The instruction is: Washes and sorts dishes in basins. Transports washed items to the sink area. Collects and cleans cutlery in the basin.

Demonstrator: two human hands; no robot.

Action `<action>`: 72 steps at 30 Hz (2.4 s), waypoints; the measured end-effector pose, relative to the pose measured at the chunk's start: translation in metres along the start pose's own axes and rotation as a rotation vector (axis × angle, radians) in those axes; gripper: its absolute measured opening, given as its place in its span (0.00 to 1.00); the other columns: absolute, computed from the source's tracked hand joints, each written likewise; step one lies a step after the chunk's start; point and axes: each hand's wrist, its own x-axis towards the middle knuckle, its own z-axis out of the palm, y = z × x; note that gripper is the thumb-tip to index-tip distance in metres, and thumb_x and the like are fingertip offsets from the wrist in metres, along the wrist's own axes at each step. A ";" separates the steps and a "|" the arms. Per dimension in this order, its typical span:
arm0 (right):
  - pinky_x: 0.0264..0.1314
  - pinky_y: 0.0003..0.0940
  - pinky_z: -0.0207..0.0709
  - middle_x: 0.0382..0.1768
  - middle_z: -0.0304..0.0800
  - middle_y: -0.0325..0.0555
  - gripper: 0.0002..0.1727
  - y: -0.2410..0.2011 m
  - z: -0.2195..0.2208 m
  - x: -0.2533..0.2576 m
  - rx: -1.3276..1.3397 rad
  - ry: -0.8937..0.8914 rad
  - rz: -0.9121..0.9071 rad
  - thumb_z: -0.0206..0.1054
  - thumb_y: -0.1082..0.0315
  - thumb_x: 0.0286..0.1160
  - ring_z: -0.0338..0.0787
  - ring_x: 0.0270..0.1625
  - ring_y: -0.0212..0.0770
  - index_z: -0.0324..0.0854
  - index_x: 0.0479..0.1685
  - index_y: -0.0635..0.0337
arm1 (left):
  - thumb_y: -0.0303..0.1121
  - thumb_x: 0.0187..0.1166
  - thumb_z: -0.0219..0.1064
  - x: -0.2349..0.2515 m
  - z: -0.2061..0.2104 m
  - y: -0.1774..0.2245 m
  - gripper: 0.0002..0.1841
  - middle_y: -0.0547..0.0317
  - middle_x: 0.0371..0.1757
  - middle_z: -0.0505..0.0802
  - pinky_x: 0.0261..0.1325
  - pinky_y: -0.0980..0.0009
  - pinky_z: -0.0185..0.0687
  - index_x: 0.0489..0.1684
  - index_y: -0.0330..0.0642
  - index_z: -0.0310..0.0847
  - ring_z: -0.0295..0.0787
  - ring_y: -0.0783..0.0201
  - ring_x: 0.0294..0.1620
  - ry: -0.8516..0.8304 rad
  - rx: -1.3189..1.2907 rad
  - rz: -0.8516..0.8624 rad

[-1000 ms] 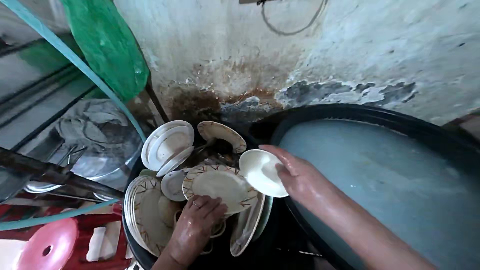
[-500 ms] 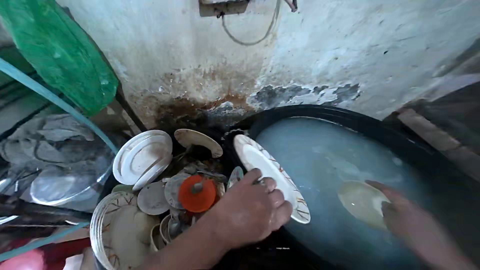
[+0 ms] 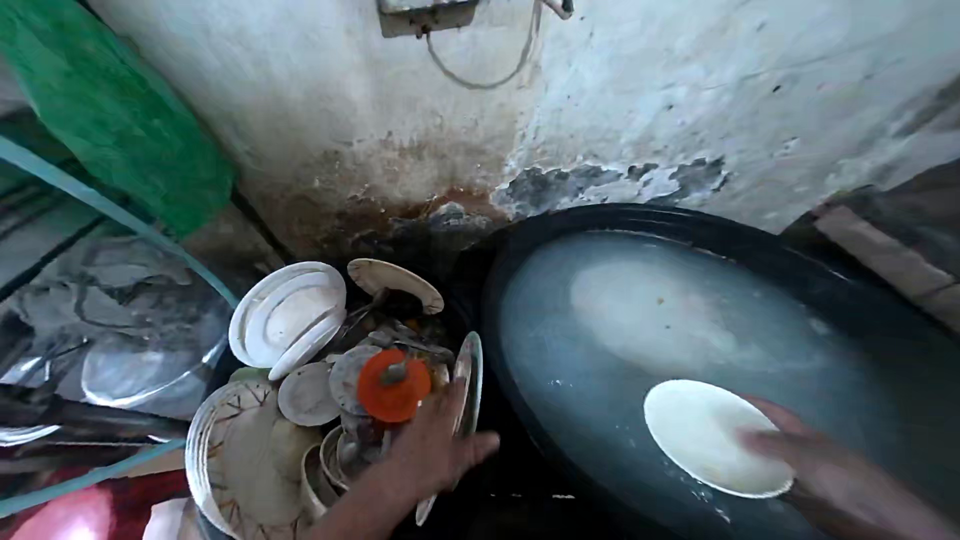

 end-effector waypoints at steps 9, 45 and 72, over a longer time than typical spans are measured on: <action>0.40 0.36 0.89 0.54 0.89 0.52 0.31 -0.140 0.102 -0.019 0.067 -0.195 -0.136 0.52 0.83 0.78 0.94 0.44 0.42 0.69 0.81 0.51 | 0.40 0.87 0.64 -0.034 -0.062 -0.012 0.21 0.45 0.60 0.91 0.67 0.53 0.82 0.73 0.39 0.79 0.89 0.56 0.60 0.232 -0.338 -0.164; 0.58 0.76 0.78 0.64 0.87 0.65 0.30 -0.152 0.178 -0.041 -0.777 0.040 -0.873 0.53 0.82 0.80 0.90 0.59 0.71 0.75 0.81 0.53 | 0.16 0.67 0.70 -0.068 -0.014 -0.125 0.16 0.47 0.43 0.93 0.52 0.43 0.89 0.48 0.43 0.94 0.91 0.42 0.54 0.730 0.597 0.365; 0.51 0.42 0.88 0.64 0.82 0.52 0.36 -0.008 -0.006 -0.020 0.035 0.076 -0.020 0.56 0.81 0.70 0.90 0.55 0.39 0.61 0.85 0.56 | 0.34 0.85 0.63 0.027 0.048 0.019 0.44 0.41 0.95 0.55 0.90 0.58 0.60 0.97 0.40 0.35 0.57 0.50 0.93 0.235 -0.047 0.089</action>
